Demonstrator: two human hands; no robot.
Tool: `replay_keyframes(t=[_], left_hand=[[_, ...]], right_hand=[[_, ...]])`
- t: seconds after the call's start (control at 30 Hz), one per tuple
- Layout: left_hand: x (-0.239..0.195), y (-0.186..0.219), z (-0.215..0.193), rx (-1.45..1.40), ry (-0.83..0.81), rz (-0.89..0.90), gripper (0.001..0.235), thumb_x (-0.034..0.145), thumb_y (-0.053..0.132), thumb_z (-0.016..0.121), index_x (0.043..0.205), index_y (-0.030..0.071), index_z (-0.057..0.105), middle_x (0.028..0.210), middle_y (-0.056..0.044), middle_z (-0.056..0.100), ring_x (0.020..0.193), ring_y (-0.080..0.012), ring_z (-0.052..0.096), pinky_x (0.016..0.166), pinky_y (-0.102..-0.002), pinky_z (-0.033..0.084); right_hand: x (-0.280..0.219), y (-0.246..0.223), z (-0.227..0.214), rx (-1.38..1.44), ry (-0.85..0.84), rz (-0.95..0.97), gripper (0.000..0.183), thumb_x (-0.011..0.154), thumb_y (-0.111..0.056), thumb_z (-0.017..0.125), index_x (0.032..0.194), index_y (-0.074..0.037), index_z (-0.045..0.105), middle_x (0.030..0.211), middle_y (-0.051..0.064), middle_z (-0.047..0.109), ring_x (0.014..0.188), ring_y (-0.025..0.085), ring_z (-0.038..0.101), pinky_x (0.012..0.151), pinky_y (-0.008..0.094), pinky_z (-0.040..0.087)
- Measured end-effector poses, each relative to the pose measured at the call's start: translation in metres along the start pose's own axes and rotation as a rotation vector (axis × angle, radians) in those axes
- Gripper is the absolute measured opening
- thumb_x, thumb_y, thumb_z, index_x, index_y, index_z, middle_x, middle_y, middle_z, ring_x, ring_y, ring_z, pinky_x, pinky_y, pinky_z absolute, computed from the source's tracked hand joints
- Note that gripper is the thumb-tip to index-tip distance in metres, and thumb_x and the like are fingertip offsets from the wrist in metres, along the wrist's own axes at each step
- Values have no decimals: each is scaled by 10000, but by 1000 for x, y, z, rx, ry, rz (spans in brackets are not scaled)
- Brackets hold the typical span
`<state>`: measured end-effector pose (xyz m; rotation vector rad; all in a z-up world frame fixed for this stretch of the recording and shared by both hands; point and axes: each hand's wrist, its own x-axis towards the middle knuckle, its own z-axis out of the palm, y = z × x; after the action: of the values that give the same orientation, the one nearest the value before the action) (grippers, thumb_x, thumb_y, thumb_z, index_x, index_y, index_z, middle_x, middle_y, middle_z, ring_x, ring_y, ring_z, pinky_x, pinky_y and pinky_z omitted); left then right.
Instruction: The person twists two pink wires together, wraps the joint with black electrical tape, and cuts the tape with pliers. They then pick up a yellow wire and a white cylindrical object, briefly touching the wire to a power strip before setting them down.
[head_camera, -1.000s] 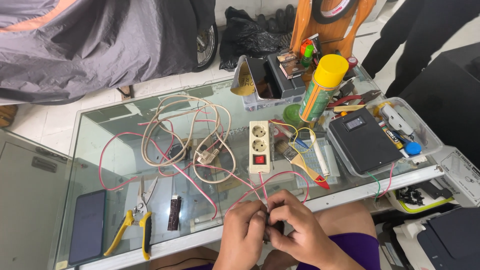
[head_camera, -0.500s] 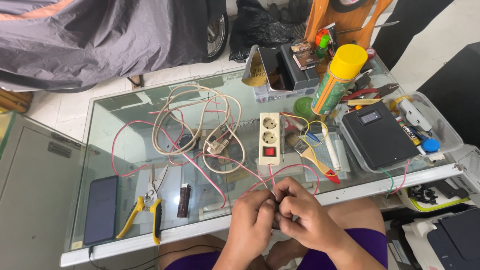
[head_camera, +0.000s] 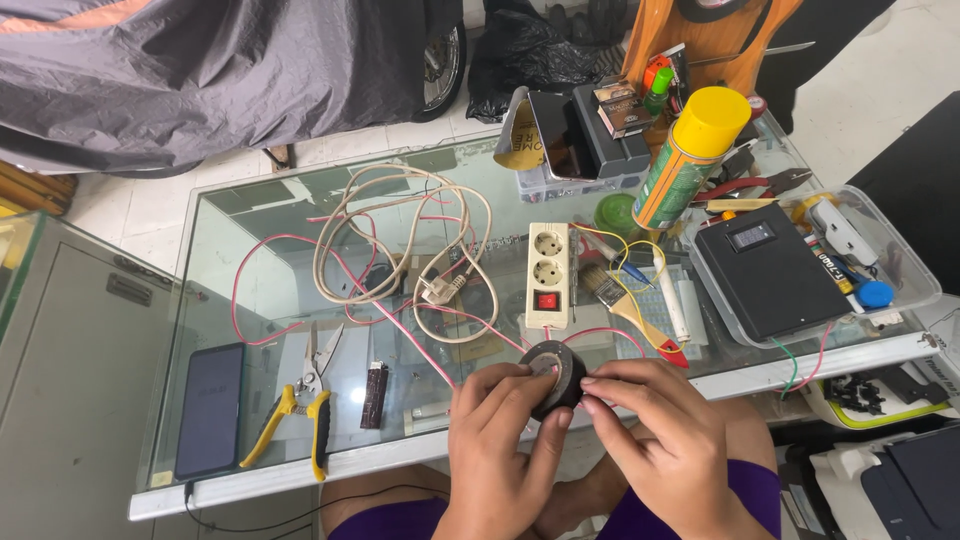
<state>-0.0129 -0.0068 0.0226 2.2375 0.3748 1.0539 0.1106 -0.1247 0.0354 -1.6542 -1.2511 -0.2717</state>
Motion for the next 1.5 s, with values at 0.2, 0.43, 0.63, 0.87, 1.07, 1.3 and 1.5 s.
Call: replay_keyframes(t=[0.2,0.43,0.63,0.87,1.07,1.3,1.5], left_hand=[[-2,-5,4,222,21,44,245,944,321,710,1122,154,726,990,47,750,1017,-233,638,806,-393,423],[-4,-9,9,295,14,77,245,969,326,689,1120,136,721,975,35,745,998,-244,638,790,-399,420],[-2,-13,9,189,-7,74,209,979,262,666,1085,88,715,927,-13,729,969,-245,646,799,-391,431],[-20,-13,20,-281,-55,-324,355,972,395,613,1093,93,754,1001,-63,791,906,-234,729,880,-380,509],[-18,-1,23,-600,-62,-439,390,1037,314,526,1199,33,744,1173,-119,793,1120,-220,731,949,-344,545],[-5,1,4,-204,-39,-132,217,912,79,731,1126,111,744,1058,-46,760,886,-145,765,721,-241,633],[8,4,-2,8,-111,77,120,932,119,747,1052,120,749,1032,4,755,878,-124,762,729,-252,623]], right_hand=[[10,1,-2,-56,-58,-54,64,875,-27,732,938,-25,723,964,92,757,884,225,731,847,338,590],[10,8,1,-69,-114,-26,100,871,8,723,961,-32,708,977,72,754,891,217,720,856,336,575],[7,15,9,-76,-122,-58,84,877,22,707,921,-30,659,936,75,730,848,231,699,822,355,556],[-15,39,14,475,22,530,75,1011,-51,529,998,-36,601,1054,134,688,986,172,687,785,287,606],[-28,28,18,774,-190,621,782,796,-8,790,1490,-43,432,1536,151,549,1319,256,638,1074,335,529],[-23,32,-2,483,-204,370,662,803,-66,794,1423,-39,564,1438,141,559,1427,255,508,1164,357,460],[-21,27,-12,285,-228,320,709,759,-48,819,1426,-85,584,1443,124,574,1278,155,617,909,265,525]])
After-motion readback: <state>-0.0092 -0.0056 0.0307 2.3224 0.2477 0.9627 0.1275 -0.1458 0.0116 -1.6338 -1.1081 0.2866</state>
